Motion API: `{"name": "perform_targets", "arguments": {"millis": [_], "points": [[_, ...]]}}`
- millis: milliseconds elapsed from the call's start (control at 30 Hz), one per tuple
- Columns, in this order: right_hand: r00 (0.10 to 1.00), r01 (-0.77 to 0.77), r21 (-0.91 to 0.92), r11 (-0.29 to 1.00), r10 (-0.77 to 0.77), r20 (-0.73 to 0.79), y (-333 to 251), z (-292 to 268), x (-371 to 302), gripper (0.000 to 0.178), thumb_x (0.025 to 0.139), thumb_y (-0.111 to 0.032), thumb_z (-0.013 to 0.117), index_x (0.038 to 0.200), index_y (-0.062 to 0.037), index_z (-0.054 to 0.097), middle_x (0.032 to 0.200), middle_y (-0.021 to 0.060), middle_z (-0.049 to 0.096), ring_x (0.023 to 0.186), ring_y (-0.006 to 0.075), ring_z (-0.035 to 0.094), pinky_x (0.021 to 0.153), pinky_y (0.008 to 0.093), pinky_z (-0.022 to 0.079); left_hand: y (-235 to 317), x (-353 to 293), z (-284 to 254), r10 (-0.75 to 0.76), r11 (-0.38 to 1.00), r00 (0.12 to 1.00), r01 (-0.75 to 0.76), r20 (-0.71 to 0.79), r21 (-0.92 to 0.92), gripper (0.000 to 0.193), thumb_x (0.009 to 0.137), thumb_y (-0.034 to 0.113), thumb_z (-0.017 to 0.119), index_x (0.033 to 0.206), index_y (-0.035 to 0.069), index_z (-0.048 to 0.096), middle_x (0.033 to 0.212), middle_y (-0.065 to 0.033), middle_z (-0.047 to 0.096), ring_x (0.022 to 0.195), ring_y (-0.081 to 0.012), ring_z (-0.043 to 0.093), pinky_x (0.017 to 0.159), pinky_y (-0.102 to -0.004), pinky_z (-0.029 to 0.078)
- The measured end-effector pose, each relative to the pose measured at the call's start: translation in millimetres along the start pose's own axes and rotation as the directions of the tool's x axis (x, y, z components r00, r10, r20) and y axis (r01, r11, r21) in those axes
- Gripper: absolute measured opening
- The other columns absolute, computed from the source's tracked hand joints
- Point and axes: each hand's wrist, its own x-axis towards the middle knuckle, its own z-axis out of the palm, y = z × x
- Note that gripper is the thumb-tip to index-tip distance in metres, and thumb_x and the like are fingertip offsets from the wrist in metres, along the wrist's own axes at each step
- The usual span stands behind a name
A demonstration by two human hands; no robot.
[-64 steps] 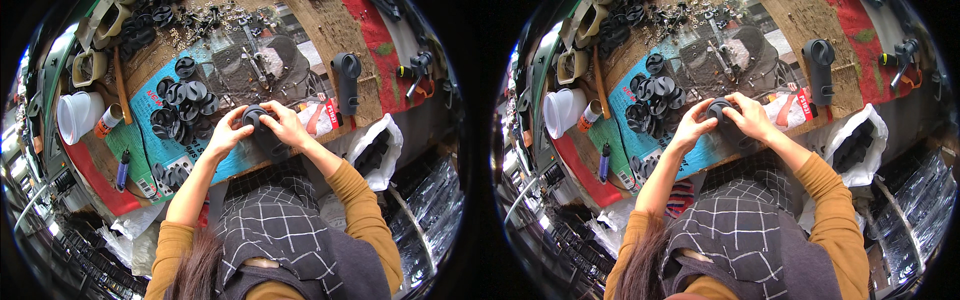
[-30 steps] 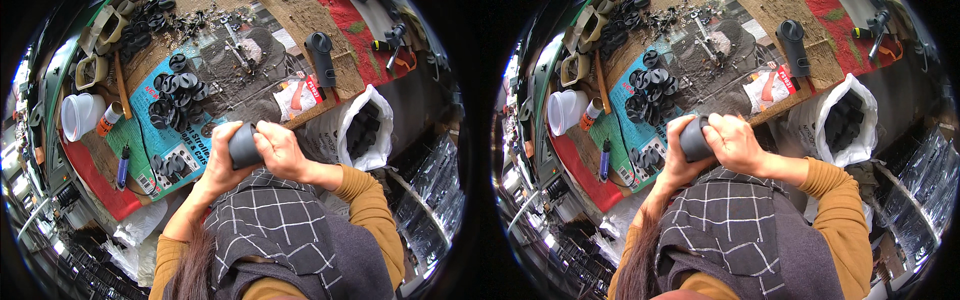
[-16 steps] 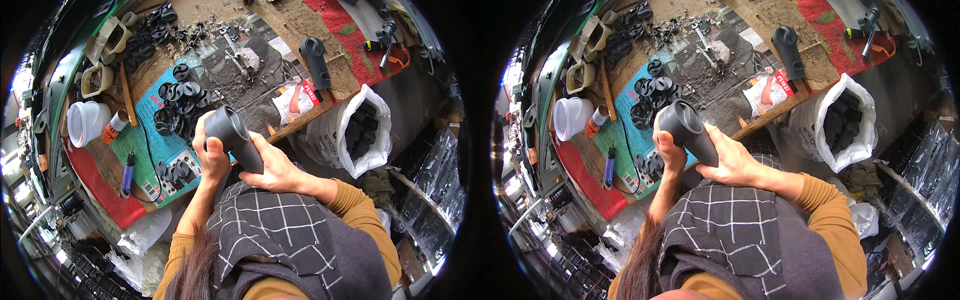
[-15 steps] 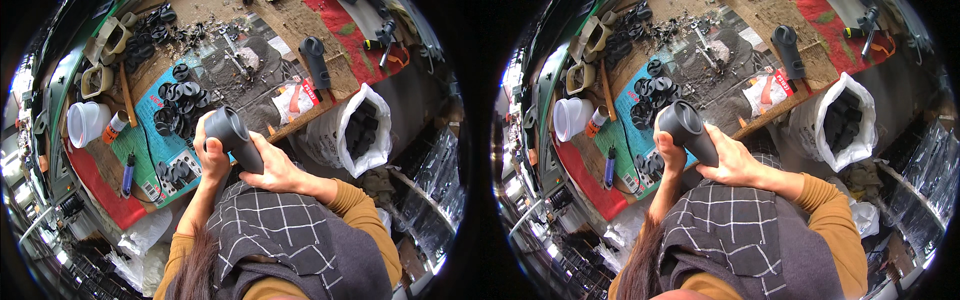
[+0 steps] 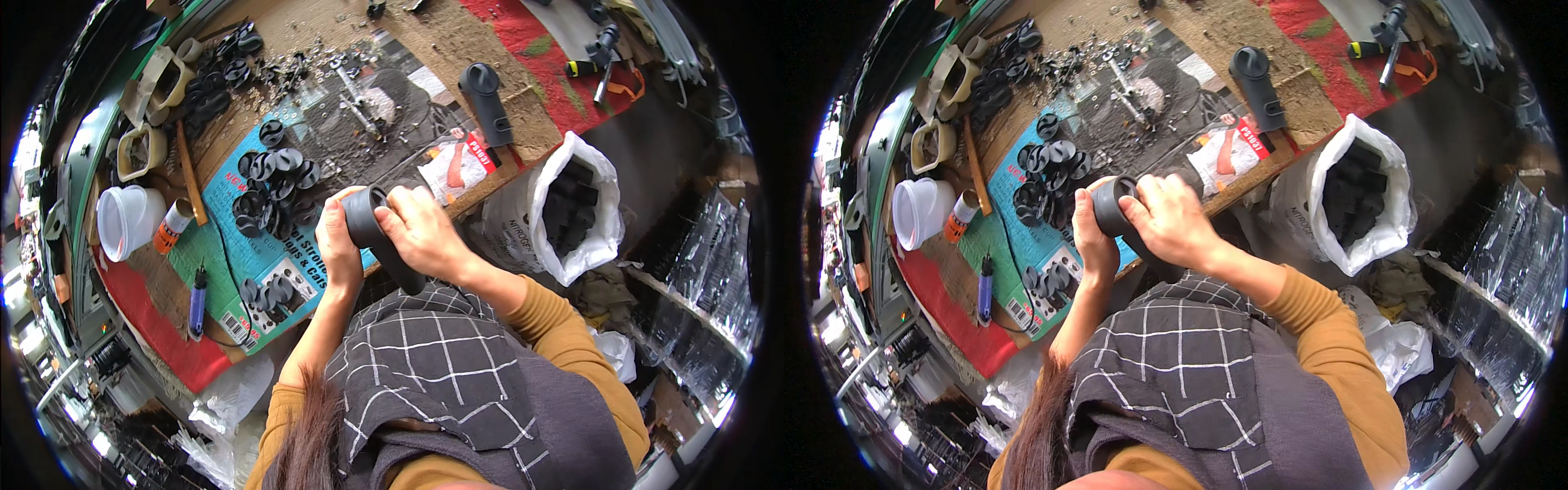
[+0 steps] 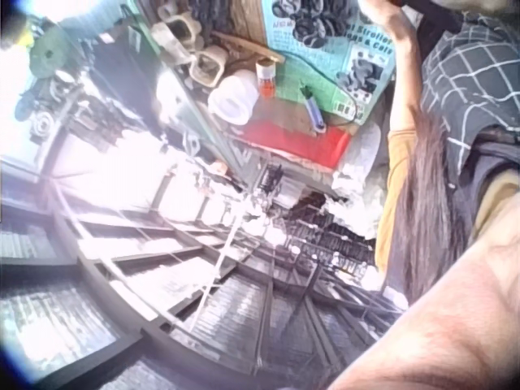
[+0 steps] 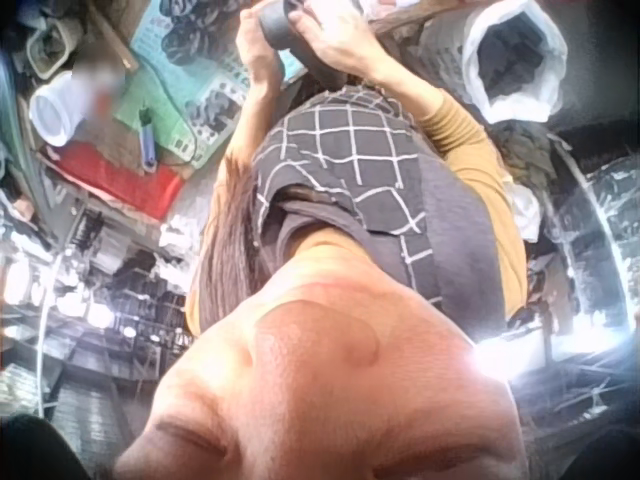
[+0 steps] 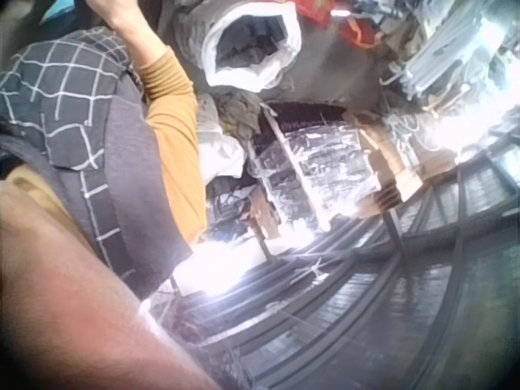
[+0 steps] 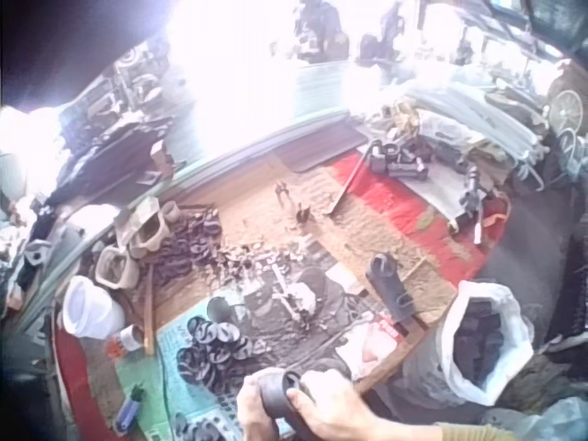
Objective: The person repeatedly picks up small black plastic components from a cluttered workbench, fits them together by hand, and places the assembled units into a white sack. The person also moves a white sack on the floor and returns to the bench to continue assembling more parts.
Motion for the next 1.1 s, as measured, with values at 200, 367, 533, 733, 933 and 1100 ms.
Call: {"name": "perform_targets", "arguments": {"millis": [200,367,533,733,933,1100], "points": [[0.993,0.114,-0.006,0.993,-0.114,-0.012,12,-6,-3,0.019,0.090,-0.021,0.058,0.092,-0.0045,0.049,0.090,0.0147,0.052,0.087,0.0352,0.046,0.078,0.0456,0.037,1,7,11,-0.294,0.916,0.955,0.295,0.046,-0.273,0.052,0.100,0.044,0.035,0.102,-0.001,0.061,0.093,-0.0092,0.065,0.085,-0.0176,0.060,0.083,-0.0310,0.046],[0.999,0.022,-0.036,0.999,-0.023,-0.038,10,-15,-13,0.060,0.082,-0.036,0.066,0.124,-0.0009,0.042,0.105,0.0204,0.052,0.102,0.0384,0.048,0.090,0.0461,0.038,-4,20,19,-0.231,0.930,0.973,0.222,0.003,-0.292,0.054,0.099,0.049,0.035,0.104,0.001,0.060,0.093,-0.0073,0.065,0.087,-0.0165,0.060,0.085,-0.0319,0.045],[0.991,-0.078,-0.049,0.996,0.083,0.109,16,-10,-28,0.100,0.073,-0.030,0.076,0.147,0.0018,0.016,0.130,0.0275,0.044,0.117,0.0409,0.048,0.101,0.0450,0.038,-14,45,19,-0.541,0.764,0.840,0.510,0.037,-0.395,0.049,0.095,0.054,0.040,0.097,0.011,0.063,0.084,-0.0018,0.066,0.075,-0.0134,0.063,0.073,-0.0274,0.048],[0.929,-0.369,0.714,0.595,0.245,0.277,60,-36,-13,0.062,0.082,-0.032,0.069,0.130,0.0021,0.048,0.104,0.0223,0.063,0.085,0.0313,0.062,0.091,0.0433,0.045,-13,45,42,-0.171,0.985,0.966,0.169,0.195,0.030,0.066,0.088,0.031,0.066,0.140,0.016,0.028,0.123,-0.0082,0.052,0.105,-0.0187,0.056,0.091,-0.0365,0.045],[0.836,-0.282,-0.500,0.819,-0.046,-0.547,149,-83,68,0.062,0.076,-0.042,0.074,0.121,-0.0058,0.049,0.108,0.0168,0.054,0.106,0.0352,0.047,0.094,0.0455,0.037,-14,53,81,-0.007,0.997,0.999,0.004,0.038,0.078,0.085,0.070,0.000,0.078,0.136,0.015,0.027,0.115,-0.0104,0.052,0.092,-0.0193,0.063,0.074,-0.0313,0.056],[0.843,-0.495,-0.106,0.863,0.446,-0.301,196,-108,82,0.060,0.071,-0.019,0.070,0.122,-0.0001,0.045,0.109,0.0150,0.052,0.099,0.0257,0.053,0.085,0.0408,0.044,-18,66,101,-0.029,0.984,0.998,0.018,0.059,0.178,0.085,0.070,0.001,0.078,0.136,0.013,0.026,0.118,-0.0105,0.048,0.093,-0.0194,0.062,0.075,-0.0311,0.055]]}}
